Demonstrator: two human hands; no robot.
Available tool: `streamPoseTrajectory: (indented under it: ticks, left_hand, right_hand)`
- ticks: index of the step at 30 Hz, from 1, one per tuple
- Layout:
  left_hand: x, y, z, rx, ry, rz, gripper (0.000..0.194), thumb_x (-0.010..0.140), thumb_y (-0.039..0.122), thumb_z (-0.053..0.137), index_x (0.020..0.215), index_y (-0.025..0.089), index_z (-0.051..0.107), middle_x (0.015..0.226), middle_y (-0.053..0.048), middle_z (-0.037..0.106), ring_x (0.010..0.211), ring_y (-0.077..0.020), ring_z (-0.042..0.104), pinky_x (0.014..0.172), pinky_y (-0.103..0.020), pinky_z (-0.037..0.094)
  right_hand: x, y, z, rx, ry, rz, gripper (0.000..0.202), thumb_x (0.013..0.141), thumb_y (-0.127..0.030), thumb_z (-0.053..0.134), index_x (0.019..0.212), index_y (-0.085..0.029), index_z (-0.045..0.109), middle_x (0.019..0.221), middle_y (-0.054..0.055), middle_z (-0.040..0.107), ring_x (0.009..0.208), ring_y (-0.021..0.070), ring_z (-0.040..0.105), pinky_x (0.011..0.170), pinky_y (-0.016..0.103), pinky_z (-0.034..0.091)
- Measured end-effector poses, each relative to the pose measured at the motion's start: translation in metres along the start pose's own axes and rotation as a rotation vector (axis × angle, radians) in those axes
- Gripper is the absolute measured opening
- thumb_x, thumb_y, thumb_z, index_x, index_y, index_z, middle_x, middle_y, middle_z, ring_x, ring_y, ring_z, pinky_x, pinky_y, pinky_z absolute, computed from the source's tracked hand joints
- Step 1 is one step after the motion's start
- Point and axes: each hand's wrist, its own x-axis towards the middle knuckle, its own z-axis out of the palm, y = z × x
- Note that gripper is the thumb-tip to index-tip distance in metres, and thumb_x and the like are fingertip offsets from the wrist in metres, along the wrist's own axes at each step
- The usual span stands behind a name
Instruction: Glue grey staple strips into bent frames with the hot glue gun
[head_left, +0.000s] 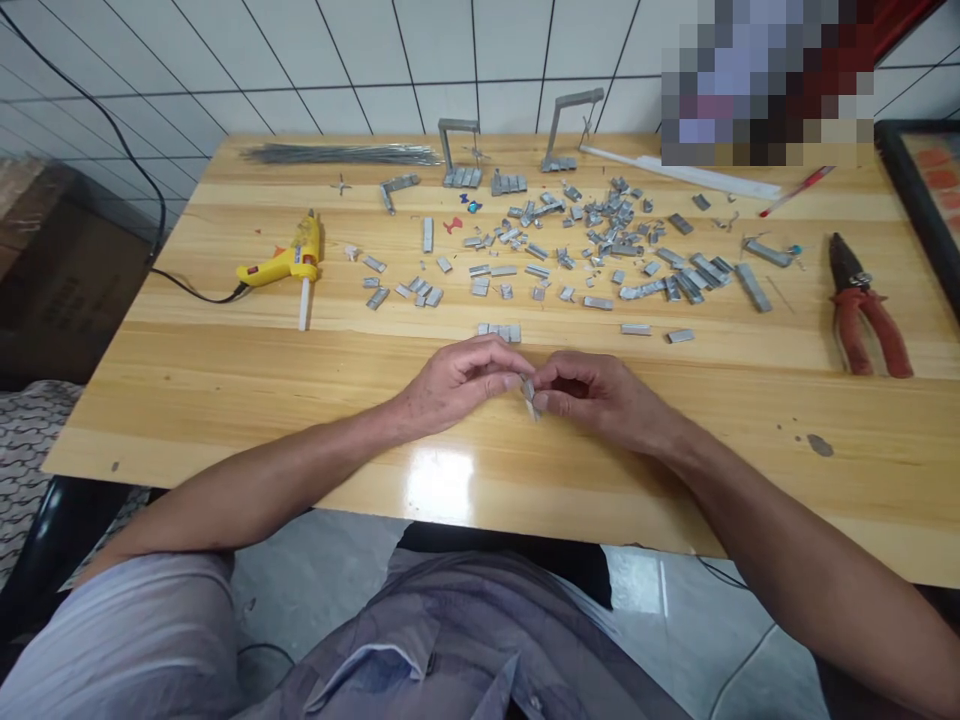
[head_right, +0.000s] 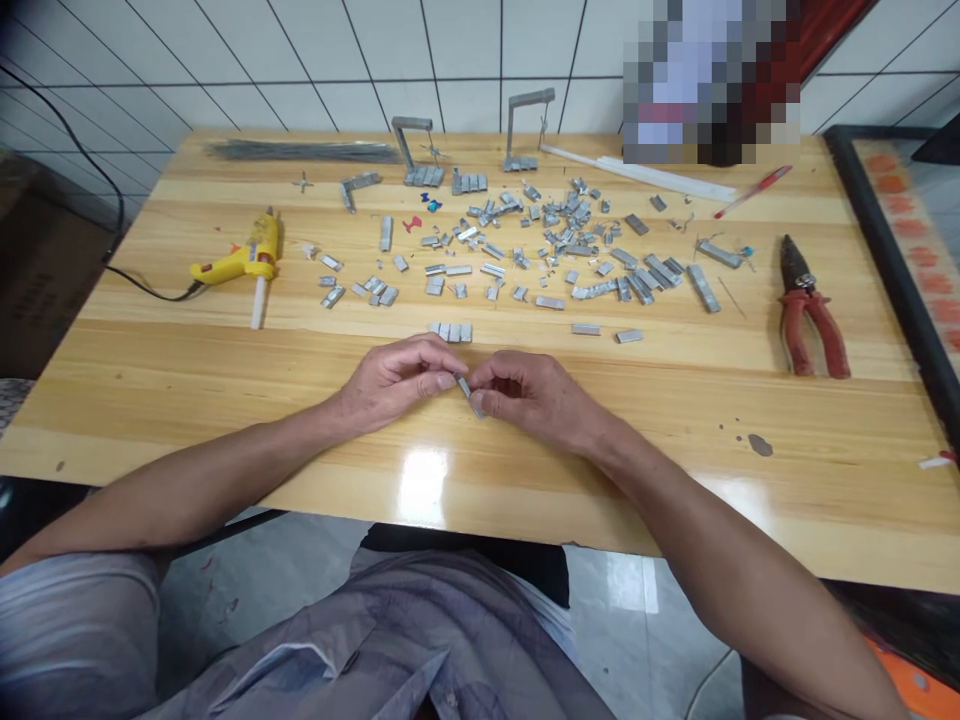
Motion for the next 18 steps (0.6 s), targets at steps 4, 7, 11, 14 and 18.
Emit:
streamPoseTrajectory:
  ticks: [4, 7, 11, 14, 18]
  left_hand:
    - [-0.003, 0.0, 0.004, -0.029, 0.038, -0.075, 0.032, 0.098, 0.043, 0.071, 0.12, 0.019, 0.072, 0.093, -0.005, 0.073, 0.074, -0.0125, 0.064, 0.067, -0.026, 0.052]
    - [-0.005, 0.003, 0.006, 0.134, 0.06, -0.072, 0.037, 0.091, 0.037, 0.079, 0.122, 0.019, 0.069, 0.088, -0.002, 0.069, 0.07, -0.0111, 0.059, 0.063, -0.024, 0.048]
    - [-0.005, 0.005, 0.009, 0.359, 0.02, 0.017, 0.04, 0.088, 0.027, 0.079, 0.124, 0.02, 0.065, 0.094, -0.002, 0.07, 0.074, -0.0119, 0.058, 0.07, -0.025, 0.049]
    - [-0.004, 0.004, 0.011, 0.432, 0.023, 0.052, 0.029, 0.093, 0.024, 0.073, 0.12, 0.02, 0.065, 0.094, -0.001, 0.071, 0.071, -0.0107, 0.057, 0.069, -0.025, 0.048]
    - [-0.004, 0.001, 0.013, 0.433, 0.05, 0.054, 0.023, 0.093, 0.024, 0.073, 0.115, 0.02, 0.065, 0.089, 0.0, 0.07, 0.067, -0.0096, 0.056, 0.066, -0.023, 0.046]
  right_hand:
    - [0.001, 0.002, 0.005, 0.03, 0.071, -0.025, 0.013, 0.09, -0.033, 0.072, 0.085, -0.021, 0.07, 0.076, -0.001, 0.066, 0.067, 0.0134, 0.055, 0.064, 0.029, 0.045]
    - [0.001, 0.005, 0.009, 0.014, 0.173, -0.067, 0.014, 0.089, -0.034, 0.073, 0.088, -0.02, 0.071, 0.078, 0.0, 0.067, 0.068, 0.0139, 0.056, 0.065, 0.03, 0.045]
    - [0.001, 0.009, 0.013, -0.119, 0.27, -0.155, 0.012, 0.09, -0.033, 0.073, 0.092, -0.021, 0.072, 0.079, 0.001, 0.068, 0.067, 0.0137, 0.055, 0.063, 0.029, 0.044]
    - [0.001, 0.012, 0.014, -0.183, 0.273, -0.174, 0.012, 0.092, -0.033, 0.071, 0.094, -0.021, 0.072, 0.082, 0.002, 0.07, 0.069, 0.0141, 0.057, 0.064, 0.029, 0.046]
    - [0.001, 0.014, 0.012, -0.22, 0.258, -0.193, 0.013, 0.092, -0.033, 0.073, 0.099, -0.022, 0.071, 0.084, 0.002, 0.07, 0.068, 0.0136, 0.055, 0.063, 0.029, 0.045]
